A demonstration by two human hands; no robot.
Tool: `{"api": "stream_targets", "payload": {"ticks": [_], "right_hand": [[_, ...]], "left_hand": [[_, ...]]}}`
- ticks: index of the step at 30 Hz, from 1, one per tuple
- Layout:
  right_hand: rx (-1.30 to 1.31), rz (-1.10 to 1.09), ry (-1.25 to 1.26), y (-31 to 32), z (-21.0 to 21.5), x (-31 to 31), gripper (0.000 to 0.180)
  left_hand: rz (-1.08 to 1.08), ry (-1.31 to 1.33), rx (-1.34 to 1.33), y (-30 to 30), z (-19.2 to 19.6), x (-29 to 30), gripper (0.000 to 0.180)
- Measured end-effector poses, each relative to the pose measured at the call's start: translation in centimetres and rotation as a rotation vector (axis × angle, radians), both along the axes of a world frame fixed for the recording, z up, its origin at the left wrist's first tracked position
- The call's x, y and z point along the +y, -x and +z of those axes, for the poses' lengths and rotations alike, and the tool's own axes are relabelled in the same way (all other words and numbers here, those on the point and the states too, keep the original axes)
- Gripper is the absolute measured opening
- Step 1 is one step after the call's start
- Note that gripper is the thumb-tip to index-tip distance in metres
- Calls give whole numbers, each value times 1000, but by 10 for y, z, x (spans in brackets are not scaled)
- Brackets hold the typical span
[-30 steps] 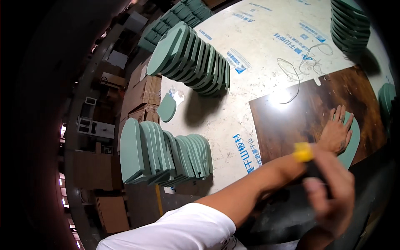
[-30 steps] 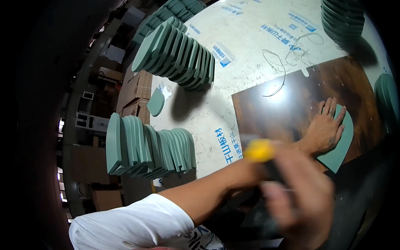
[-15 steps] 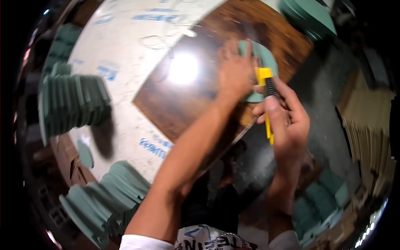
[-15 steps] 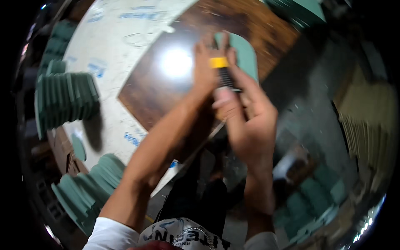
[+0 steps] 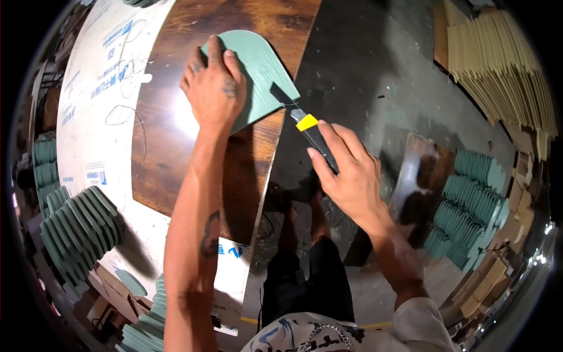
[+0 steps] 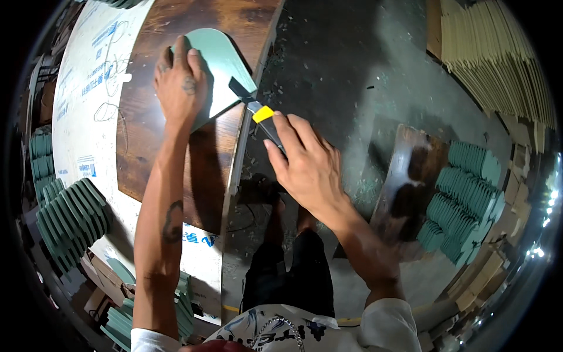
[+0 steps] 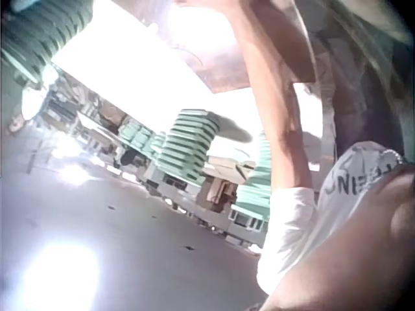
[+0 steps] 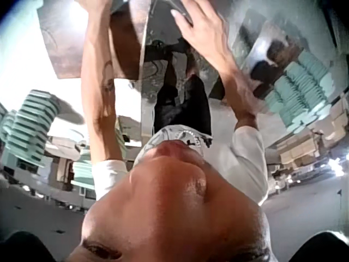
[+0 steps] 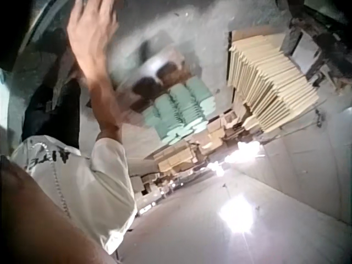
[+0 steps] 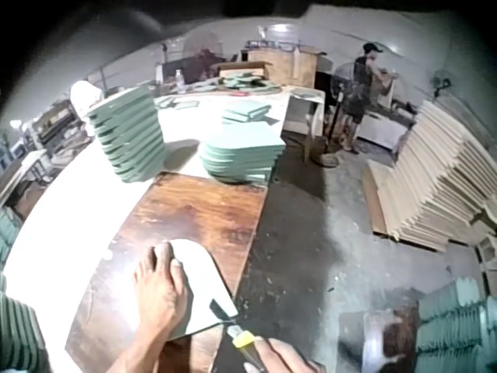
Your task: Trim and inspect green foam furniture panels using a utility knife.
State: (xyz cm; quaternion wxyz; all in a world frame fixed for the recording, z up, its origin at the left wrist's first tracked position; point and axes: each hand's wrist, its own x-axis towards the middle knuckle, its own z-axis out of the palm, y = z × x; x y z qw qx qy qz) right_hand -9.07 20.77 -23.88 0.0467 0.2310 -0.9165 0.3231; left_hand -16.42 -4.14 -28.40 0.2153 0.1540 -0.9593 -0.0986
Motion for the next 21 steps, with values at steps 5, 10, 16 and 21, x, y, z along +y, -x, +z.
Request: {"api": "stream_targets", "payload": {"ticks": [5, 10, 16, 21], "right_hand": [[123, -58, -10, 4, -5, 16, 37], [195, -34, -59, 4, -8, 22, 37], [183, -27, -87, 13, -2, 17, 36], [167, 9, -74, 30, -2, 10, 35]], "left_hand": [[34, 17, -28, 3, 5, 5, 49], [48, 11, -54, 2, 4, 5, 50], [17, 73, -63, -1, 2, -2, 52], [-34, 68, -47, 0, 0, -2, 51]]}}
